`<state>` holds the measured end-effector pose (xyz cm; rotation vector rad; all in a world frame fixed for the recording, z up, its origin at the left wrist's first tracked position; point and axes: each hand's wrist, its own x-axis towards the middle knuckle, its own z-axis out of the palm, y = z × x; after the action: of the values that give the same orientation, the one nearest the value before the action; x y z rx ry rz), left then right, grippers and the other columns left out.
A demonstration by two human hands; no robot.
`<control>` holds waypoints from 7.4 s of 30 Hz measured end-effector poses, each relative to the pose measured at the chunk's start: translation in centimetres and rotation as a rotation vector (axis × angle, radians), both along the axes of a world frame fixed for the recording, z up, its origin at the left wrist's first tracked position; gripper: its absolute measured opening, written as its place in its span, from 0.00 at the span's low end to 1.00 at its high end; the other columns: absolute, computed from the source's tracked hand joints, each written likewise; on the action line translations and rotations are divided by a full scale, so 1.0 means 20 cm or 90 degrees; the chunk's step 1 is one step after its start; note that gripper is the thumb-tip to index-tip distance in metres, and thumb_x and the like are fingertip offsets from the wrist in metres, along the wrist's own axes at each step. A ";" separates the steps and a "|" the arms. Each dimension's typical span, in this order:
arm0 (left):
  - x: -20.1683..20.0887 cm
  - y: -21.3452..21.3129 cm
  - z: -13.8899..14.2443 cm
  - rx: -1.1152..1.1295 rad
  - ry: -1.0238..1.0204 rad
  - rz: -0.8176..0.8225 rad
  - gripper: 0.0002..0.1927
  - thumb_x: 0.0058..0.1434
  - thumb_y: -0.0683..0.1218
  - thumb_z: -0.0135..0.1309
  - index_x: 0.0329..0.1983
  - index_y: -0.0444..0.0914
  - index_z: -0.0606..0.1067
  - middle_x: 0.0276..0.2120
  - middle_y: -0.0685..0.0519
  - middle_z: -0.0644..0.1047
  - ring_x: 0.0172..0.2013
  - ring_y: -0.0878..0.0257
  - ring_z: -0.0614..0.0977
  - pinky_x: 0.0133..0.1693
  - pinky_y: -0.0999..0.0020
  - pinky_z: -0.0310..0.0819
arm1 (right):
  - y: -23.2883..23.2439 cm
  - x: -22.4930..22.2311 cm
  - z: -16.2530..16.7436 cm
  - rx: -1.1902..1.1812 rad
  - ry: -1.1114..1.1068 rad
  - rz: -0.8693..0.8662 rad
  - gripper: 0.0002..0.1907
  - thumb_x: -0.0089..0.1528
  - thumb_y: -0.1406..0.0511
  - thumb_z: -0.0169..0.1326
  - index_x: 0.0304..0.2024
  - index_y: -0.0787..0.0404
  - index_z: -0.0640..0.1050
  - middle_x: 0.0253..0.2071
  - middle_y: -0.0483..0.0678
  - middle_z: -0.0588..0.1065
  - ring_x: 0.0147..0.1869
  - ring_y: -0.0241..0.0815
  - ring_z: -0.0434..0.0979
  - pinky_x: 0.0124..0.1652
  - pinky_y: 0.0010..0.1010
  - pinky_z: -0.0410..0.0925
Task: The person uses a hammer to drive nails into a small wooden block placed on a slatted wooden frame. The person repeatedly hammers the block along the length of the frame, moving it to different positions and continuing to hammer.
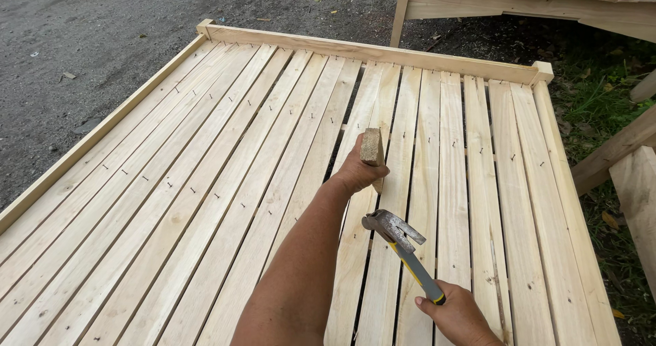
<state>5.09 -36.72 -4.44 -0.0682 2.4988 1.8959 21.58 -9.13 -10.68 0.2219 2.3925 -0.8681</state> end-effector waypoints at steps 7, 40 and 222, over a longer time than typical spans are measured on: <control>0.01 0.00 0.00 -0.006 -0.028 0.003 0.48 0.48 0.41 0.64 0.71 0.48 0.53 0.57 0.46 0.72 0.60 0.52 0.74 0.62 0.57 0.70 | -0.18 -0.06 -0.03 0.016 -0.104 -0.015 0.19 0.61 0.59 0.63 0.51 0.59 0.78 0.25 0.46 0.70 0.30 0.44 0.68 0.38 0.40 0.69; -0.01 0.00 -0.02 0.020 0.016 0.010 0.47 0.49 0.40 0.64 0.70 0.47 0.54 0.55 0.47 0.73 0.58 0.53 0.75 0.60 0.57 0.72 | -0.18 -0.10 -0.25 0.072 -0.111 0.055 0.18 0.60 0.60 0.63 0.47 0.64 0.79 0.35 0.52 0.79 0.36 0.43 0.79 0.44 0.36 0.73; -0.03 -0.35 0.07 -0.055 0.031 0.055 0.48 0.45 0.41 0.67 0.68 0.48 0.56 0.57 0.48 0.75 0.59 0.54 0.77 0.61 0.61 0.74 | -0.41 -0.28 0.80 0.045 0.188 0.038 0.18 0.59 0.53 0.64 0.37 0.61 0.82 0.22 0.45 0.70 0.26 0.38 0.68 0.31 0.35 0.66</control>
<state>4.44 -43.75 -3.14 -0.1331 2.6503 1.8410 15.95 -17.30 5.40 0.0503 2.6907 -0.8382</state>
